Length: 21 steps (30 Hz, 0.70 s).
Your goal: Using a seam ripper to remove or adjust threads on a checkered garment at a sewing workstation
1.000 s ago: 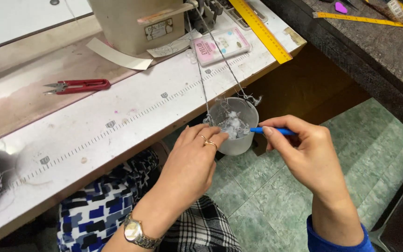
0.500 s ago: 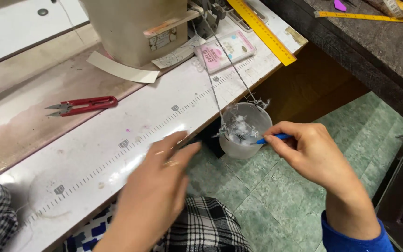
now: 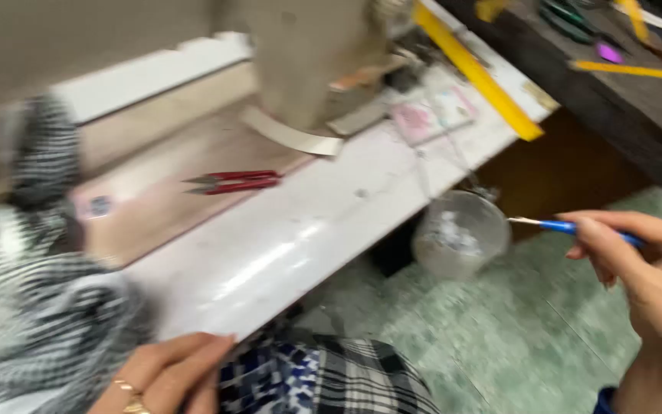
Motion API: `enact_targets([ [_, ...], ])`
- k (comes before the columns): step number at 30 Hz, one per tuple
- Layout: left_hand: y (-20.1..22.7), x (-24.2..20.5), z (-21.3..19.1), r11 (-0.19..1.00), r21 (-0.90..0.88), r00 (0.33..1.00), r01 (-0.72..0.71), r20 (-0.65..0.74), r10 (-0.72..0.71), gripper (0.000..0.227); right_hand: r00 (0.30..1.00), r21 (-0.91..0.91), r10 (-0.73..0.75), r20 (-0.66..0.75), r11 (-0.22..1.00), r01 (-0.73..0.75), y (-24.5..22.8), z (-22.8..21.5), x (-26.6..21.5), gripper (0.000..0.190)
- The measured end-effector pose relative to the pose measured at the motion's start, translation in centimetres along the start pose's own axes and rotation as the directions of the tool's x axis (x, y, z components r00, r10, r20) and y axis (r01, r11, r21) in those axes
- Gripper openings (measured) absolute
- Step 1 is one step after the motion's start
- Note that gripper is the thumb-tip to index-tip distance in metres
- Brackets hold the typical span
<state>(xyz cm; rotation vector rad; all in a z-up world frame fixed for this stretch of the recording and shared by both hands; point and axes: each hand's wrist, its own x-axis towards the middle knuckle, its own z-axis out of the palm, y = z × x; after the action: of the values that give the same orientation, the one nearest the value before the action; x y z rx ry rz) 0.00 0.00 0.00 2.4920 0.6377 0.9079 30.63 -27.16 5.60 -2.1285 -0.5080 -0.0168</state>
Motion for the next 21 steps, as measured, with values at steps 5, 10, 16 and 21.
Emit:
enact_targets([
  [5,-0.7,0.7,-7.4,0.997,-0.048,0.997,0.055,-0.057,-0.058,0.019,0.986,0.388,-0.026,0.164,0.921,-0.041,-4.7,9.6,-2.1,0.021],
  [10,-3.9,1.2,-14.5,0.989,0.067,0.972,0.132,-0.205,-0.115,0.015,0.838,0.376,0.243,0.488,0.809,-0.453,-13.7,18.6,-3.6,0.024],
  [16,-8.2,1.7,-17.1,0.978,0.184,0.992,0.094,-0.1,-0.076,0.02,0.681,0.52,-0.127,0.722,0.749,-0.412,-18.2,25.4,-3.7,0.043],
  [21,-9.5,2.1,-14.2,0.996,0.071,0.939,0.053,0.337,-0.074,0.068,0.584,0.397,-0.176,0.792,0.876,-0.274,-18.9,28.5,-3.9,0.022],
])
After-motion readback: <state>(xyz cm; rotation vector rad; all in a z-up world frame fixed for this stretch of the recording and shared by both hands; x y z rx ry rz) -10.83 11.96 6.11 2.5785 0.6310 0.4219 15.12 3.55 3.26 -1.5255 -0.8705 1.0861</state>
